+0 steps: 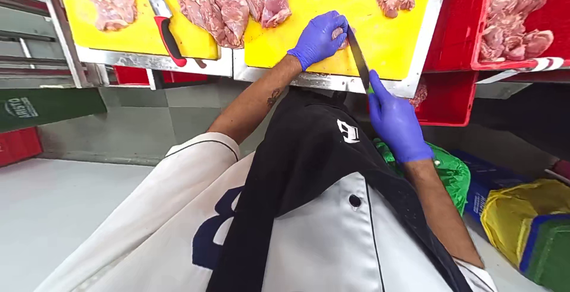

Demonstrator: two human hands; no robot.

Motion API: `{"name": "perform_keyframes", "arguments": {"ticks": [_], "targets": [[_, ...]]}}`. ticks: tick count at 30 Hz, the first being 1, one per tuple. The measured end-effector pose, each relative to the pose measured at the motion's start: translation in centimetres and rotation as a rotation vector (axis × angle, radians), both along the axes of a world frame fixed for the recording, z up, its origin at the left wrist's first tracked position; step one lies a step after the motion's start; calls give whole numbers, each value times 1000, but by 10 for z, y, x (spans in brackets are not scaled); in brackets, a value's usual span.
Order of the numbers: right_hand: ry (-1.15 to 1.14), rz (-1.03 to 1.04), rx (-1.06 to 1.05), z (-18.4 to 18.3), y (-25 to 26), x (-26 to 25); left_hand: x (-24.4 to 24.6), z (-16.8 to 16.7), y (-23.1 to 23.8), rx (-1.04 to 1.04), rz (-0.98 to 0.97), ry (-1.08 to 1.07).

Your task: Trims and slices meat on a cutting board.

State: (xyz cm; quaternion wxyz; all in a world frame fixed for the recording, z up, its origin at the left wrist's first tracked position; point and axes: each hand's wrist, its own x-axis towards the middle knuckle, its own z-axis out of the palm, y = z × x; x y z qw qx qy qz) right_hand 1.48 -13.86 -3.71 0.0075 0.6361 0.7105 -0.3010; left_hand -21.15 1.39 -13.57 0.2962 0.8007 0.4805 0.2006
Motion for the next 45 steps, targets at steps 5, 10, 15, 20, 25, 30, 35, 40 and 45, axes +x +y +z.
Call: {"name": "perform_keyframes", "arguments": {"ticks": [5,10,15,20,25,30,35,40,45], "targets": [[221,-98,80,-61,84,-35,-1,5,1,-11,-2,31],[244,-217,147,-48,99,-11,-18,7,27,-85,157,-248],[370,-322,79,-27,71,17,9,25,-5,-47,-443,221],[501,-403,38,-30,65,18,13,61,-1,-360,-760,-1],[590,-462,21,-27,60,20,-33,98,112,-10,225,-221],[519,-325,-39,-30,41,10,-108,84,118,-151,157,669],[457,-18,-171,-54,19,-18,-125,65,70,-79,-40,760],[479,-270,-136,-67,41,16,-107,89,49,-316,199,-7],[426,-364,33,-46,58,29,-57,84,10,-647,452,-716]]}}
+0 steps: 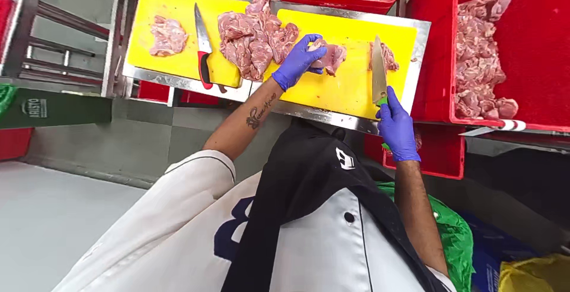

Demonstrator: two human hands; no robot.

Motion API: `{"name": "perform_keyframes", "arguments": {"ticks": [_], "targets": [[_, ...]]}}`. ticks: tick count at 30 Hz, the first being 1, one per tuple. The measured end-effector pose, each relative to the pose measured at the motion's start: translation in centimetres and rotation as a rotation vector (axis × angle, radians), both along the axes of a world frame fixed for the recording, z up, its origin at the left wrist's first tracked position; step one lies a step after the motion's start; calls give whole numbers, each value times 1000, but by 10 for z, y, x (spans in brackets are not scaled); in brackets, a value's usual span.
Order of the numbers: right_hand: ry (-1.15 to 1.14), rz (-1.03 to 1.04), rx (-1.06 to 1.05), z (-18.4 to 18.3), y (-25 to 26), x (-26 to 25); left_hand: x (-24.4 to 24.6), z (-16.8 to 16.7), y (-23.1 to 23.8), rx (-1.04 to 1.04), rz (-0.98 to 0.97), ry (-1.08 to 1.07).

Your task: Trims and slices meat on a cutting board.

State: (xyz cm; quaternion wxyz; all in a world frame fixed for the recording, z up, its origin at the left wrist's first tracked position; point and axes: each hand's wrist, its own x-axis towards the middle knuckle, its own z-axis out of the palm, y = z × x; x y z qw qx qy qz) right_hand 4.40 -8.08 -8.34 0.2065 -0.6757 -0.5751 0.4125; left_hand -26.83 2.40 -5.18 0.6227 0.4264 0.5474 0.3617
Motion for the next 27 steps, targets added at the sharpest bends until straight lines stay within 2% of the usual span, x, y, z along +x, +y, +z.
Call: {"name": "perform_keyframes", "arguments": {"ticks": [1,4,6,8,10,11,14,16,18,21,27], "targets": [[43,17,24,4,-5,-8,5,-15,-8,20,-11,90],[203,118,-84,3,-22,-30,9,-58,-31,118,-121,615],[270,130,-188,-20,-36,-33,3,-62,-42,123,-135,817],[285,80,-202,-36,-45,-27,-9,-58,-44,110,-142,911],[247,57,-189,-31,-45,-25,-21,-52,-44,173,-197,1019],[212,60,-183,-28,-45,-27,-26,-48,-45,271,-253,1071],[126,104,-151,-19,-38,-29,-32,-48,-35,758,-445,1045],[105,119,-138,-17,-36,-29,-26,-53,-24,884,-618,929],[108,123,-136,-20,-37,-28,-20,-62,-9,796,-648,848],[153,100,-132,-25,-39,-30,-7,-65,14,647,-574,856],[174,60,-132,-20,-44,-31,0,-77,-17,713,-448,874]]}}
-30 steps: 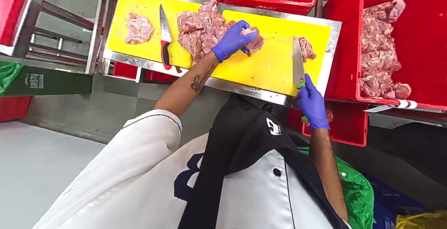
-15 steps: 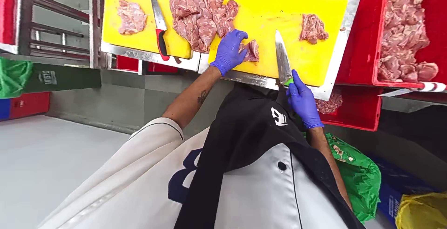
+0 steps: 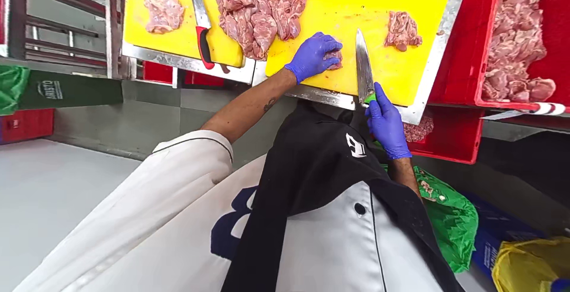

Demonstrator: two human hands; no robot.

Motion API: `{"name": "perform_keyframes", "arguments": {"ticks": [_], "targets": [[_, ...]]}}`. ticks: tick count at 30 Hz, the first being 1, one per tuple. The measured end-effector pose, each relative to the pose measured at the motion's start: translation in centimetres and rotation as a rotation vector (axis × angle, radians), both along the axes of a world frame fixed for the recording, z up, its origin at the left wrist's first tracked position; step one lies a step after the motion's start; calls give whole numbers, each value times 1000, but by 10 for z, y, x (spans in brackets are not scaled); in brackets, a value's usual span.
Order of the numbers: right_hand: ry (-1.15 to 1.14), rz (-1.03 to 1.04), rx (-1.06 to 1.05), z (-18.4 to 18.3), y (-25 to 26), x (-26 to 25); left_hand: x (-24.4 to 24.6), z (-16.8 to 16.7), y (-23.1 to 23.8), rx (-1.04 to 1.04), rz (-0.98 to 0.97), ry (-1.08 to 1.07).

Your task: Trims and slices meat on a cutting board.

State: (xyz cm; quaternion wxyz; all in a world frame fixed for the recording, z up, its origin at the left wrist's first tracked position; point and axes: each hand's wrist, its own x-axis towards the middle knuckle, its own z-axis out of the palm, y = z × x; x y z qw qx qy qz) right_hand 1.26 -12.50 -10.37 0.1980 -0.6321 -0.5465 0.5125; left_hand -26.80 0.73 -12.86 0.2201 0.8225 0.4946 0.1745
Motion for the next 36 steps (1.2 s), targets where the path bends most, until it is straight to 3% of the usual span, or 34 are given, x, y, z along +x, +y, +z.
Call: {"name": "perform_keyframes", "arguments": {"ticks": [7,11,14,17,19,21,23,25,26,28,30,32,33,36], "targets": [[-3,32,25,7,-1,2,-8,17,17,-55,-21,232],[-47,86,24,9,4,2,-21,27,34,-62,-406,180],[-61,92,9,7,1,2,-9,29,45,13,-686,318],[-93,97,0,8,1,6,8,40,56,-85,-773,569],[-116,98,8,10,-2,9,11,53,61,-250,-715,578],[-127,86,24,13,0,13,10,66,70,-300,-583,391],[-127,56,36,17,1,20,14,79,71,-258,-350,74],[-137,17,71,25,6,28,27,92,65,-267,-133,-378],[-144,-9,98,32,9,31,34,99,60,-327,-84,-590],[-128,-74,143,42,15,36,42,100,45,-460,-28,-787],[-92,-133,175,50,17,37,46,69,30,-467,55,-624],[-71,-143,188,54,16,33,43,24,18,-347,153,-211],[-78,-125,179,56,13,29,40,10,14,-296,207,-102],[-205,4,154,52,3,16,35,10,22,-312,306,19]]}}
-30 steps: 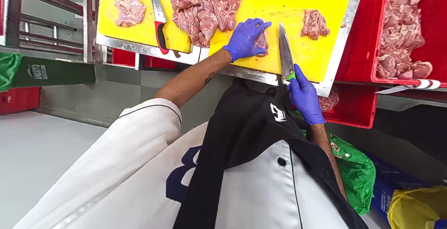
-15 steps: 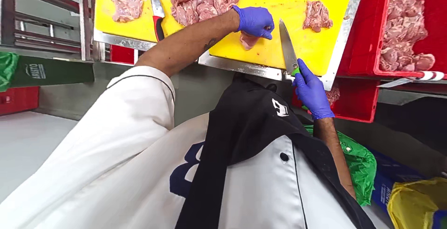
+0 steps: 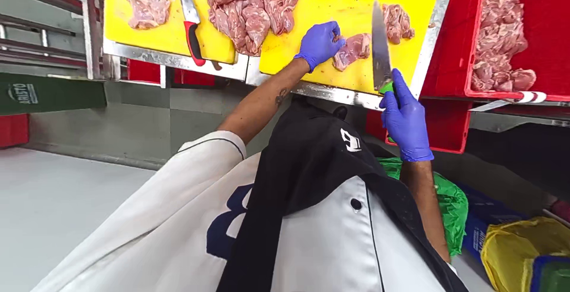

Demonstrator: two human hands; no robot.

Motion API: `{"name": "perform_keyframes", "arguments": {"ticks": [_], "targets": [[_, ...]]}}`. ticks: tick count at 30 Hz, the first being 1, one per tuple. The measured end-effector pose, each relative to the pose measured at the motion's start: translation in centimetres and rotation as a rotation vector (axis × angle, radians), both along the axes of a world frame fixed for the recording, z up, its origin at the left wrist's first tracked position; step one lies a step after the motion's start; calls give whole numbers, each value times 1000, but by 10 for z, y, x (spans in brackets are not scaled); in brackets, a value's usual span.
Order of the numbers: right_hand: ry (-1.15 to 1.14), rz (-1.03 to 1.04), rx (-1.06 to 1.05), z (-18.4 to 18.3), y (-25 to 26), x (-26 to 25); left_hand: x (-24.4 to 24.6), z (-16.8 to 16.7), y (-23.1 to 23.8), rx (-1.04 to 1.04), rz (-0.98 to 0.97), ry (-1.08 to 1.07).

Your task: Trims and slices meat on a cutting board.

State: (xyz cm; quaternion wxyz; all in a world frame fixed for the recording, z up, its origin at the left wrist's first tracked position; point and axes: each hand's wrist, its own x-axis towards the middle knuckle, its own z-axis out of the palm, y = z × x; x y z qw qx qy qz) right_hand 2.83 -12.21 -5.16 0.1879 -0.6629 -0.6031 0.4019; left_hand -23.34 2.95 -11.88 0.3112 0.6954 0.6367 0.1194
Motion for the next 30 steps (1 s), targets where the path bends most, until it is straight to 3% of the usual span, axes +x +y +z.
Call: {"name": "perform_keyframes", "arguments": {"ticks": [7,13,15,19,20,23,25,28,30], "targets": [[-494,342,19,5,-9,-4,8,11,-8,-101,-92,90],[-456,322,99,-27,73,-57,16,13,2,-157,-179,107],[-435,318,112,-37,93,-64,10,9,4,-121,-184,-19],[-252,259,133,-27,77,-41,-9,16,-14,-151,-17,-545],[-214,218,140,-21,67,-36,-15,20,-22,-152,43,-518],[-120,183,108,-11,45,-36,-33,18,-47,-110,85,-55],[29,237,-17,-20,29,-37,-38,10,-59,-105,121,146],[322,131,-267,-49,12,-28,-37,13,-59,-133,173,207],[239,46,-196,-51,12,-22,-32,14,-56,-51,170,179]]}}
